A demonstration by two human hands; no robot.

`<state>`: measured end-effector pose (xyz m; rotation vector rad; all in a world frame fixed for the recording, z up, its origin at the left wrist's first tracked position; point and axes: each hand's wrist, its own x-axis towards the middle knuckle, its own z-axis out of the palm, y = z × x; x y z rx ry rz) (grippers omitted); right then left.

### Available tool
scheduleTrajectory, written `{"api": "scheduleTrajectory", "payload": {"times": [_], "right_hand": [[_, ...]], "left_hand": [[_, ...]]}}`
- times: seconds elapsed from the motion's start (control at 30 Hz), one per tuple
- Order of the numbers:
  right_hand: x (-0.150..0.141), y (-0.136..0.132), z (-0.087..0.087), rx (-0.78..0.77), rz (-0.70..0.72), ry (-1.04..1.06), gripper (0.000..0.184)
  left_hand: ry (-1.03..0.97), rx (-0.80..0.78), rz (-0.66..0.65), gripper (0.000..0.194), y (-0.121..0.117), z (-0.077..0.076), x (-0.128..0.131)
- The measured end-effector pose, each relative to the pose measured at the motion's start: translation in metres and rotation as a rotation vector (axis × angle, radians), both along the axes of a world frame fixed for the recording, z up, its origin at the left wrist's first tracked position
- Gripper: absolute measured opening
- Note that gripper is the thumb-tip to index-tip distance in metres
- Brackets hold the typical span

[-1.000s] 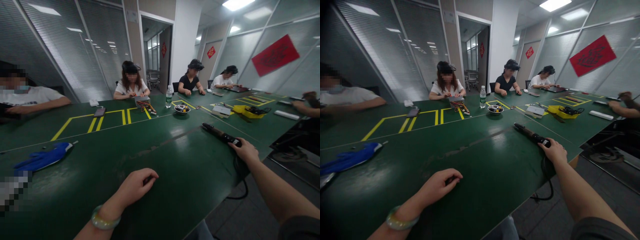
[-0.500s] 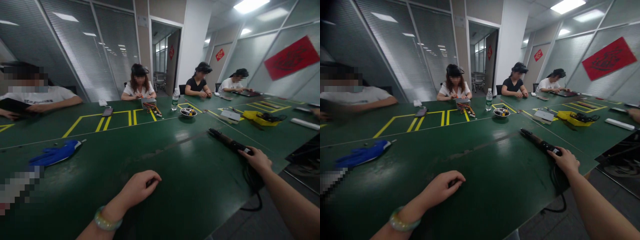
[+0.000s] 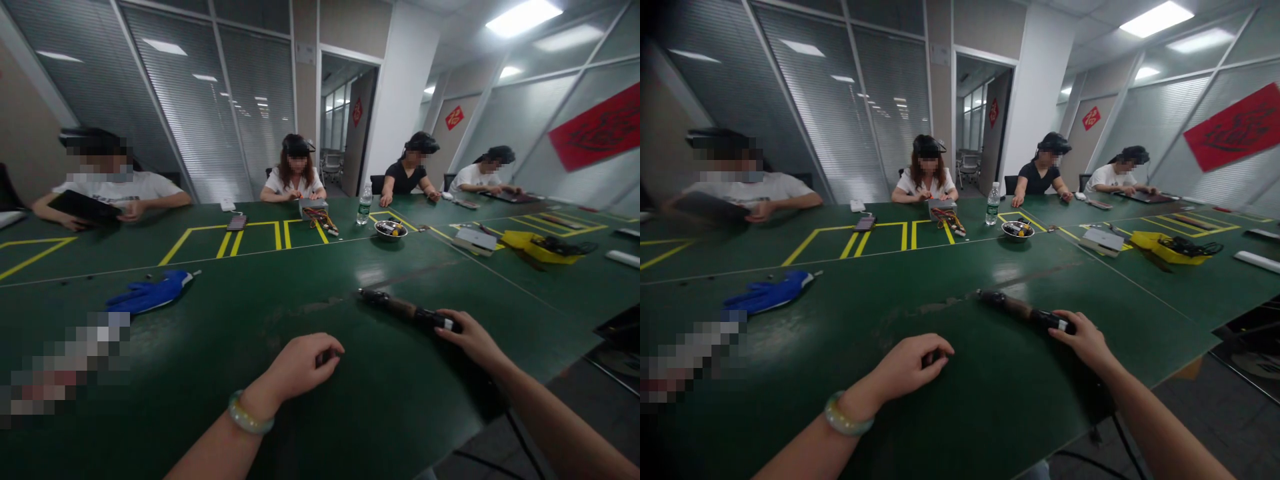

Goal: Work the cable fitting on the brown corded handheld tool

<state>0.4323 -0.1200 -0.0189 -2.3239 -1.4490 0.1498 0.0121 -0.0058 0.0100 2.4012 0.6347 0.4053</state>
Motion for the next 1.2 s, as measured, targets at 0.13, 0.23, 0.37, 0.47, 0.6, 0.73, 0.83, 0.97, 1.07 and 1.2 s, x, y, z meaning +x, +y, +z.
{"api": "scheduleTrajectory", "payload": {"times": [0.13, 0.23, 0.37, 0.47, 0.6, 0.73, 0.83, 0.97, 1.07, 1.2], "right_hand": [[-0.088, 0.043, 0.009, -0.027, 0.297, 0.157, 0.049], [-0.146, 0.081, 0.012, -0.054, 0.439, 0.188, 0.049], [-0.205, 0.12, 0.009, -0.048, 0.556, 0.186, 0.053], [-0.234, 0.135, 0.003, -0.049, 0.559, 0.189, 0.056], [-0.251, 0.143, 0.0, -0.098, 0.511, 0.209, 0.061], [-0.237, 0.146, 0.011, -0.135, 0.608, 0.459, 0.069], [-0.206, 0.137, 0.028, -0.149, 0.594, 0.653, 0.069], [-0.153, 0.087, 0.051, -0.158, 0.396, 0.38, 0.061], [-0.124, 0.027, 0.055, -0.337, 0.374, 0.314, 0.049], [-0.12, -0.034, 0.048, -0.422, 0.38, 0.34, 0.035]], "left_hand": [[-0.089, 0.171, 0.034, 0.031, -0.004, 0.006, 0.0], [-0.141, 0.32, 0.198, 0.046, 0.0, 0.003, 0.0], [-0.07, 0.407, 0.384, 0.065, 0.011, -0.012, -0.002], [-0.018, 0.439, 0.439, 0.073, 0.017, -0.02, -0.002], [0.006, 0.464, 0.455, 0.083, 0.019, -0.023, 0.0], [0.022, 0.444, 0.477, 0.076, 0.022, -0.026, -0.003], [0.026, 0.414, 0.499, 0.057, 0.025, -0.027, -0.006], [0.027, 0.376, 0.511, 0.044, 0.027, -0.024, -0.009], [0.038, 0.358, 0.509, 0.044, 0.027, -0.022, -0.009], [0.062, 0.35, 0.508, 0.044, 0.026, -0.02, -0.009]]}}
